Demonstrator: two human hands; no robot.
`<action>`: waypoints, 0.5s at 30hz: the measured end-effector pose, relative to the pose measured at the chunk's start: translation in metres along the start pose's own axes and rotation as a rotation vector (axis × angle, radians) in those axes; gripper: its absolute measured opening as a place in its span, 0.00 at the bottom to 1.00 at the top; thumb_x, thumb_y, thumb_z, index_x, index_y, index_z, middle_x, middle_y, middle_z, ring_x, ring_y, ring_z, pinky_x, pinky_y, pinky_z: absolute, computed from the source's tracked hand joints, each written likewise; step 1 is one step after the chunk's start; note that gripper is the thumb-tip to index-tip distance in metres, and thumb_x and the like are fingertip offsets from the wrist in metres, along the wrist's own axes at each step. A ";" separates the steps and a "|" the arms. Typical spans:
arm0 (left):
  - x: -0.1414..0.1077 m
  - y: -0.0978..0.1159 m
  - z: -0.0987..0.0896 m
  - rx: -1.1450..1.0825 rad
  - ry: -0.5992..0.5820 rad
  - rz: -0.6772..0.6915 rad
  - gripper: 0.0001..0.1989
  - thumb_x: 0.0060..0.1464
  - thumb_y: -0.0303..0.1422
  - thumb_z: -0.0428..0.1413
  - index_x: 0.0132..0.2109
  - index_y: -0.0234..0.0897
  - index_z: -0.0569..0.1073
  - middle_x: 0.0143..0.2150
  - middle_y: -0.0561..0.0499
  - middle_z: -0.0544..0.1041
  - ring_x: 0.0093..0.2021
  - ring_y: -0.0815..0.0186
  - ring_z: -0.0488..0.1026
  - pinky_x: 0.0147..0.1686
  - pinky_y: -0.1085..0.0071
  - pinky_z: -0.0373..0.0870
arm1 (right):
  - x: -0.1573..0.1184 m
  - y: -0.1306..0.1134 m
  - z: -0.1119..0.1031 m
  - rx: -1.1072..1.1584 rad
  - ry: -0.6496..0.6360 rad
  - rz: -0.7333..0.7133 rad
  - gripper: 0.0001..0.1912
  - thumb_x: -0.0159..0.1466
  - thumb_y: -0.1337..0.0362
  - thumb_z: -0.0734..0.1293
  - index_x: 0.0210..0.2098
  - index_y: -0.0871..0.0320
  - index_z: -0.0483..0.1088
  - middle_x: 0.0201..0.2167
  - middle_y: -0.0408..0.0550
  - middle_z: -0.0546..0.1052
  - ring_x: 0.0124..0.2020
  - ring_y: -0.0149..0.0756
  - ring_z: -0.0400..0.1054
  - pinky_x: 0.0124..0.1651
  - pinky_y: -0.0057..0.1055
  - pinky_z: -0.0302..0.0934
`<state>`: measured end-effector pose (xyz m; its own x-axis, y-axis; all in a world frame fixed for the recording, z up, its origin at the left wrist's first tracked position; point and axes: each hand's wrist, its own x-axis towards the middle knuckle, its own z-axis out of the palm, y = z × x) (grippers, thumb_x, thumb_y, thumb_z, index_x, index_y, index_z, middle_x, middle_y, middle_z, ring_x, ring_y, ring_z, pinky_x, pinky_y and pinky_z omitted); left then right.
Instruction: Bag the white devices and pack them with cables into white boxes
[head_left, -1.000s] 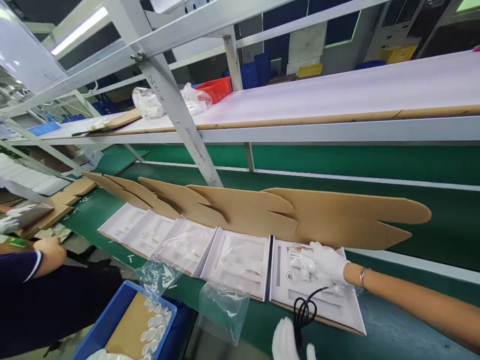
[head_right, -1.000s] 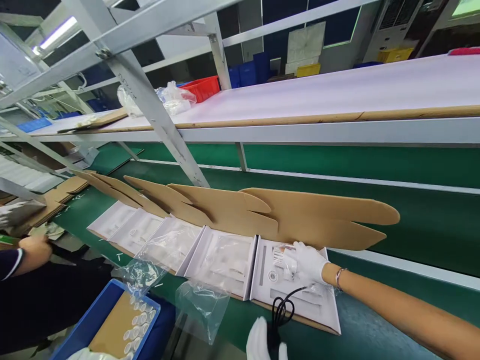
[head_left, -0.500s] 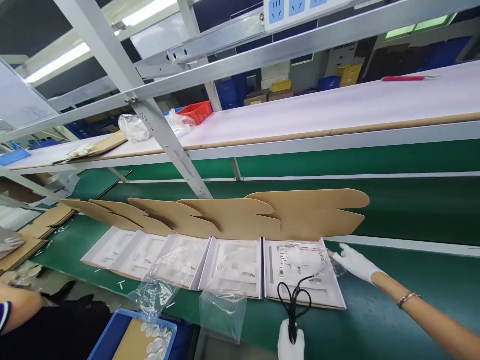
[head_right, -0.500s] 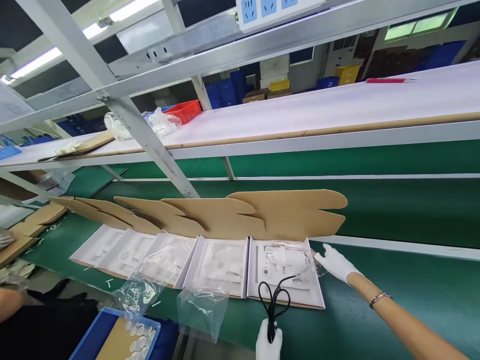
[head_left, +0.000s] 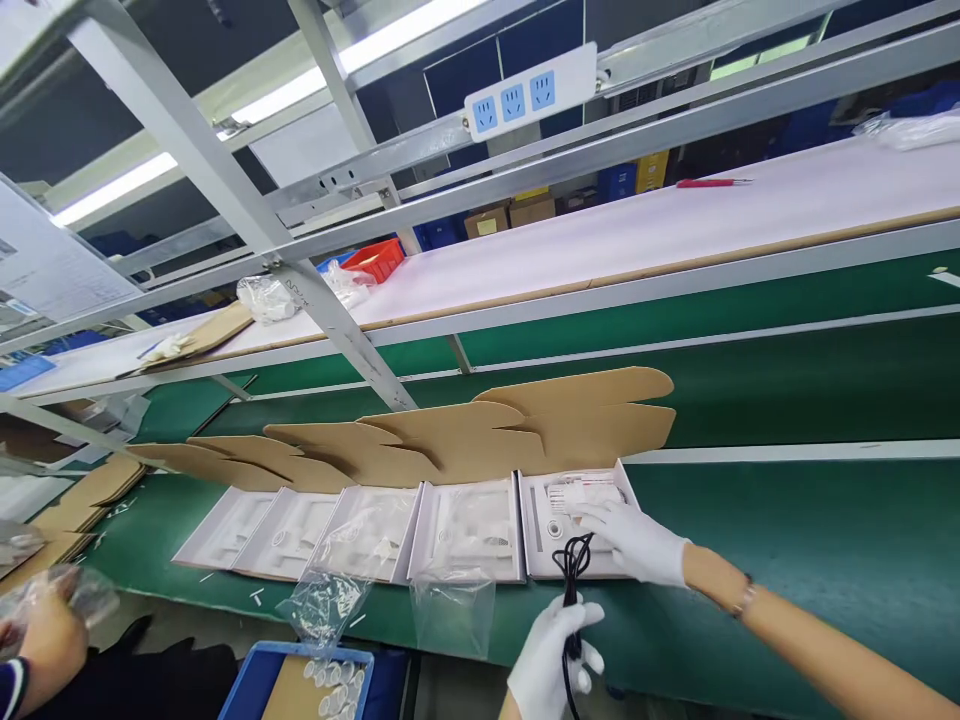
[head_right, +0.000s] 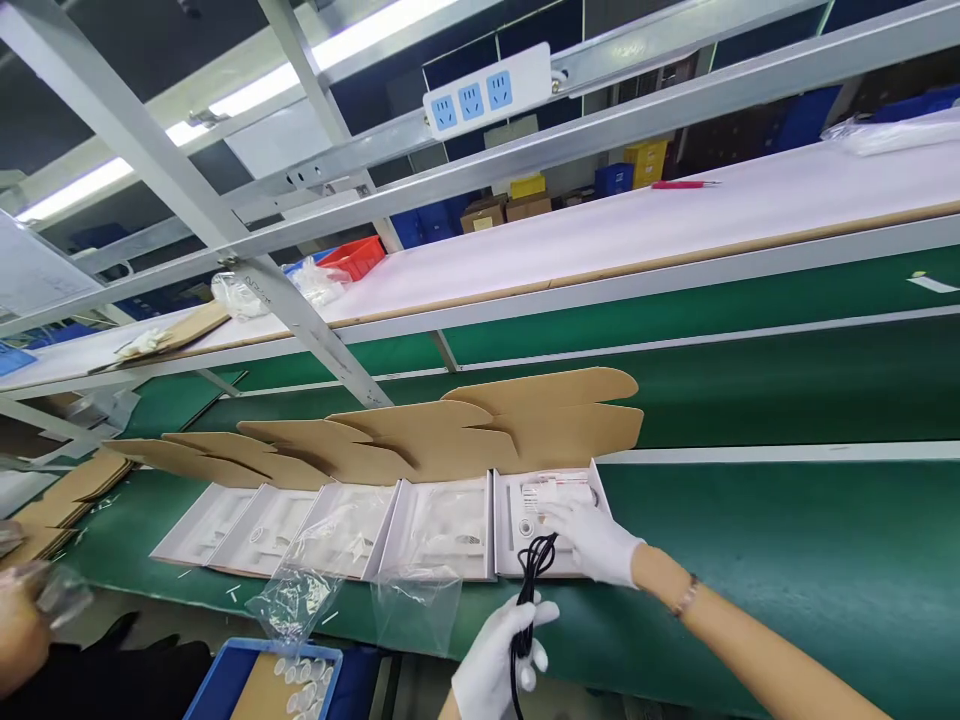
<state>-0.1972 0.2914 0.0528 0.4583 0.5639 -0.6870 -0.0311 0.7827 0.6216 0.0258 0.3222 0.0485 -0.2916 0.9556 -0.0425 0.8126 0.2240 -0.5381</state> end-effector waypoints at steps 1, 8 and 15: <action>-0.005 0.016 0.008 0.081 -0.059 0.006 0.39 0.34 0.54 0.70 0.49 0.31 0.75 0.56 0.32 0.80 0.22 0.75 0.73 0.14 0.78 0.54 | -0.007 -0.011 -0.010 -0.011 -0.033 -0.055 0.23 0.65 0.58 0.73 0.59 0.53 0.76 0.60 0.54 0.78 0.60 0.51 0.72 0.63 0.49 0.67; -0.004 0.146 0.021 0.851 -0.201 0.443 0.23 0.59 0.45 0.60 0.55 0.37 0.79 0.49 0.45 0.86 0.34 0.67 0.81 0.32 0.73 0.77 | -0.035 -0.019 -0.060 0.172 0.310 0.279 0.18 0.68 0.51 0.65 0.50 0.53 0.77 0.41 0.53 0.84 0.39 0.47 0.78 0.41 0.38 0.70; 0.125 0.170 0.070 1.383 0.087 0.763 0.14 0.66 0.34 0.54 0.53 0.45 0.82 0.58 0.52 0.84 0.60 0.62 0.78 0.66 0.64 0.70 | 0.037 0.009 0.057 0.982 0.728 0.680 0.38 0.65 0.35 0.55 0.61 0.55 0.68 0.41 0.51 0.84 0.33 0.44 0.79 0.34 0.40 0.76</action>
<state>-0.0827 0.4767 0.0993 0.6626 0.7470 -0.0533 0.6015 -0.4884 0.6321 -0.0065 0.3490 -0.0064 0.5822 0.7730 -0.2522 -0.0821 -0.2527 -0.9641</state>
